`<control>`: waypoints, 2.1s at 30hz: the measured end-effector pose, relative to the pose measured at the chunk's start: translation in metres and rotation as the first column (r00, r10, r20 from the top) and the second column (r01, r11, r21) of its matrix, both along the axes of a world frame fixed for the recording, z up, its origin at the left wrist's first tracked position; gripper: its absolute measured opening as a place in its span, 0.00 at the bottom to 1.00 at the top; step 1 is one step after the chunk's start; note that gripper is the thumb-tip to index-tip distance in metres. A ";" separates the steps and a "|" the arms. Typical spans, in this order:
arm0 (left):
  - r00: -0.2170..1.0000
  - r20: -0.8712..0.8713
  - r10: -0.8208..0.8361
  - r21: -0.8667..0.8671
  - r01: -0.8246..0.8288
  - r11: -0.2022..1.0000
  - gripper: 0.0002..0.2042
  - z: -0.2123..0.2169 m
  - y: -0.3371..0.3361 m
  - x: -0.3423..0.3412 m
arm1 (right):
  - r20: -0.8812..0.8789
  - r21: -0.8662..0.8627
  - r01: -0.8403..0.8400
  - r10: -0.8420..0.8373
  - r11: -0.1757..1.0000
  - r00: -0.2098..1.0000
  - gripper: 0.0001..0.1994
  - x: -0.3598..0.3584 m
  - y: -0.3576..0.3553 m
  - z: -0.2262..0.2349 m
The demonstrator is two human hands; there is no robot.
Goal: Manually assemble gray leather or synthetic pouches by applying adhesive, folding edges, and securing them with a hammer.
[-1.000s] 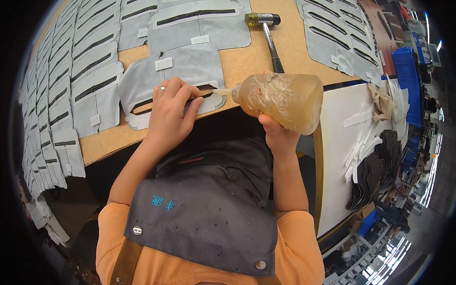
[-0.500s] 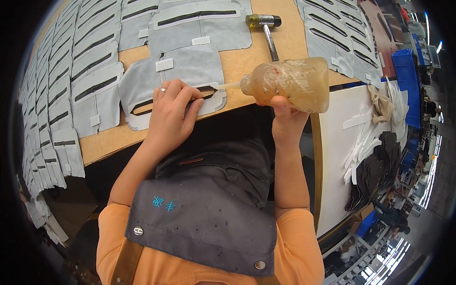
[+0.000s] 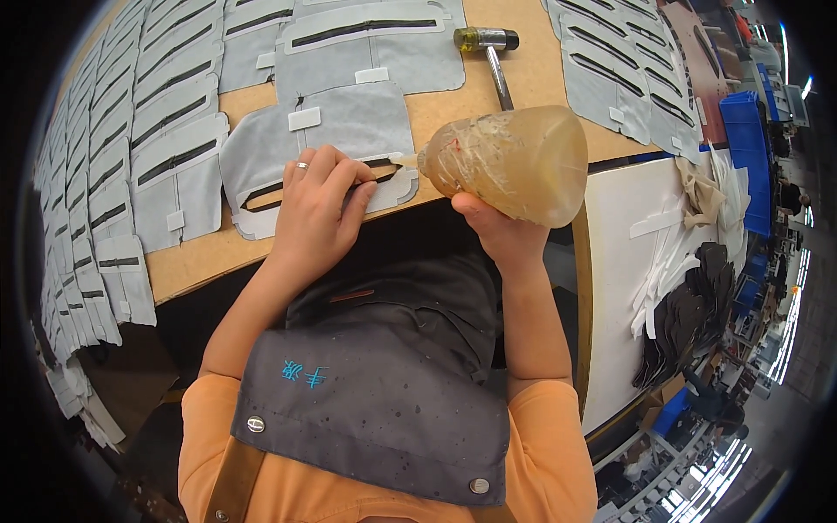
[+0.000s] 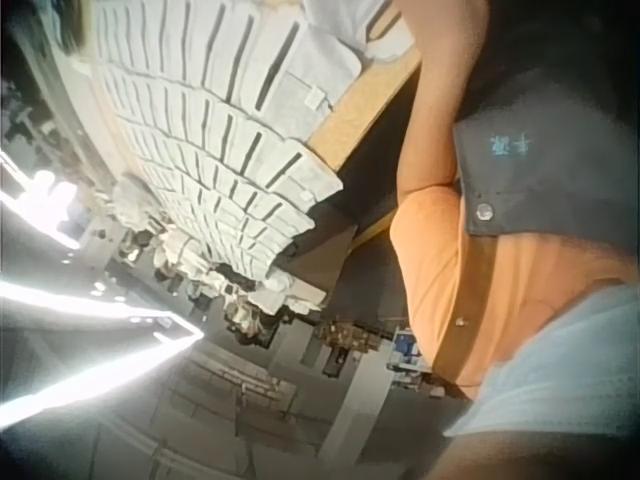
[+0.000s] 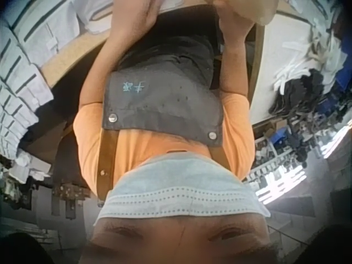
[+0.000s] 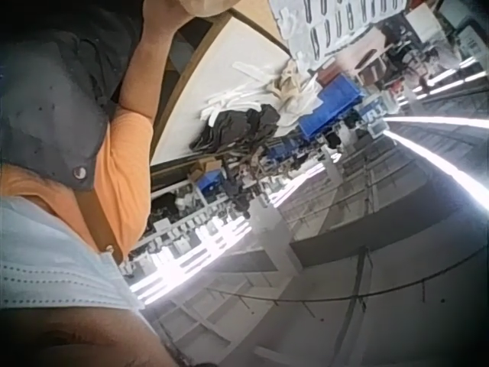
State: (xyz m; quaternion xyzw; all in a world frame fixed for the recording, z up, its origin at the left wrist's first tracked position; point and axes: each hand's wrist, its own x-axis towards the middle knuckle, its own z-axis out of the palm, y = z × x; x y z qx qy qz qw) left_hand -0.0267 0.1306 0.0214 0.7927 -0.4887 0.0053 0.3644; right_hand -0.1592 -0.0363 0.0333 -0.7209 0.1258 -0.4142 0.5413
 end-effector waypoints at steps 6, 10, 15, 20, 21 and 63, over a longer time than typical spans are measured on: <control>0.996 -0.086 -0.025 0.015 0.027 1.000 0.04 0.003 0.002 0.004 | -0.124 0.023 0.113 -0.109 0.993 0.986 0.40 -0.016 -0.018 -0.005; 0.998 0.057 0.034 0.000 -0.034 0.999 0.09 0.012 0.005 0.037 | 0.132 0.567 -0.003 -0.087 0.824 0.987 0.40 -0.032 -0.045 0.017; 0.990 0.140 0.012 0.278 -0.051 0.959 0.15 0.014 0.010 0.098 | 0.424 0.762 -0.384 0.046 0.521 0.904 0.41 -0.042 -0.060 0.020; 0.940 -0.341 0.034 0.406 0.115 0.907 0.17 0.054 0.006 0.109 | 0.376 0.786 -0.301 -0.032 0.540 0.926 0.40 -0.043 -0.049 0.013; 0.933 -0.351 0.085 0.341 0.042 0.939 0.14 0.058 0.012 0.105 | 0.361 0.776 -0.293 -0.013 0.559 0.932 0.39 -0.044 -0.048 0.013; 0.980 -0.033 -0.194 0.054 0.196 0.979 0.08 0.000 -0.022 0.025 | -0.133 0.065 0.174 -0.165 0.983 0.977 0.28 -0.013 -0.018 0.011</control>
